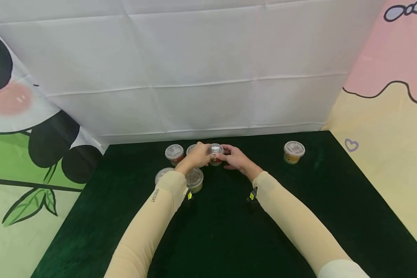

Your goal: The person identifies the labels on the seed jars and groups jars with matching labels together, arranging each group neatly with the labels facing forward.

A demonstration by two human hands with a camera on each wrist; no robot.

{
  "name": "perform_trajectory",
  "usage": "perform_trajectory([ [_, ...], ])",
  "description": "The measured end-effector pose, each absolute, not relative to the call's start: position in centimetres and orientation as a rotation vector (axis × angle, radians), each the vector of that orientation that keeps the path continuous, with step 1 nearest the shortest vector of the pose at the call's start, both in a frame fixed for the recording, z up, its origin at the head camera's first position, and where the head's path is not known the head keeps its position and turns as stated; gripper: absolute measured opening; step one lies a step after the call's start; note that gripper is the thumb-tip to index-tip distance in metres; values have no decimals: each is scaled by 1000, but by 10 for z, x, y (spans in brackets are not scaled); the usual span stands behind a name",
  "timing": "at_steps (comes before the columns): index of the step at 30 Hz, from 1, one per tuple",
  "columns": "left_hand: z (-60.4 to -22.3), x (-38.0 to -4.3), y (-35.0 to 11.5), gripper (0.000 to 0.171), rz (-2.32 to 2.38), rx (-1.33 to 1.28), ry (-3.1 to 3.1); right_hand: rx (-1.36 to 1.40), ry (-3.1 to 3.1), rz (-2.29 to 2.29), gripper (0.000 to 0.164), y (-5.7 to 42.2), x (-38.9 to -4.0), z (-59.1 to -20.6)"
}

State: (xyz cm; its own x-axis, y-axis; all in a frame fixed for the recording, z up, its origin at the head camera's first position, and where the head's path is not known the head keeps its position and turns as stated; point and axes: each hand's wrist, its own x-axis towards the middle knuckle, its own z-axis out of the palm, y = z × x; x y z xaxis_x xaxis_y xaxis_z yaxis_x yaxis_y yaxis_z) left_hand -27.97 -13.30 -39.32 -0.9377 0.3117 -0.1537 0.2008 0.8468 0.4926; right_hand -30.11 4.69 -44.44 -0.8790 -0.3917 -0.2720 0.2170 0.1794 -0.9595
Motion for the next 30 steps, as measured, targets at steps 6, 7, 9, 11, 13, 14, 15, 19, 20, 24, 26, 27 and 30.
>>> perform_trajectory([
  [6,-393,-276,-134,57,685,421,2814,-139,1970,-1777,63,46,-299,-446],
  [7,-393,-276,-134,58,684,418,2813,-140,1966,-1779,63,46,-299,-446],
  [9,-392,-274,-135,58,683,410,2809,-148,1957,-1780,63,45,-298,-446],
  [11,-392,-273,-135,58,670,418,2816,-152,1952,-1781,63,44,-298,-446],
  [13,-391,-273,-134,56,636,446,2837,-152,1956,-1778,63,45,-299,-446],
  [14,-392,-273,-134,56,610,461,2852,-156,1962,-1772,63,45,-300,-446],
  [15,-392,-273,-134,56,591,469,2867,-167,1971,-1764,64,46,-301,-446],
  [19,-394,-274,-133,57,560,467,2913,-221,2006,-1724,65,48,-302,-445],
  [20,-395,-274,-132,57,564,459,2917,-230,2011,-1721,65,50,-302,-446],
  [24,-395,-274,-130,63,594,436,2909,-239,1996,-1742,64,59,-302,-445],
  [26,-394,-273,-129,66,601,424,2895,-244,1989,-1749,63,64,-302,-445],
  [27,-393,-271,-129,67,600,430,2898,-245,1983,-1749,62,66,-302,-445],
  [30,-389,-268,-126,68,589,421,2894,-247,1980,-1734,61,71,-301,-443],
])
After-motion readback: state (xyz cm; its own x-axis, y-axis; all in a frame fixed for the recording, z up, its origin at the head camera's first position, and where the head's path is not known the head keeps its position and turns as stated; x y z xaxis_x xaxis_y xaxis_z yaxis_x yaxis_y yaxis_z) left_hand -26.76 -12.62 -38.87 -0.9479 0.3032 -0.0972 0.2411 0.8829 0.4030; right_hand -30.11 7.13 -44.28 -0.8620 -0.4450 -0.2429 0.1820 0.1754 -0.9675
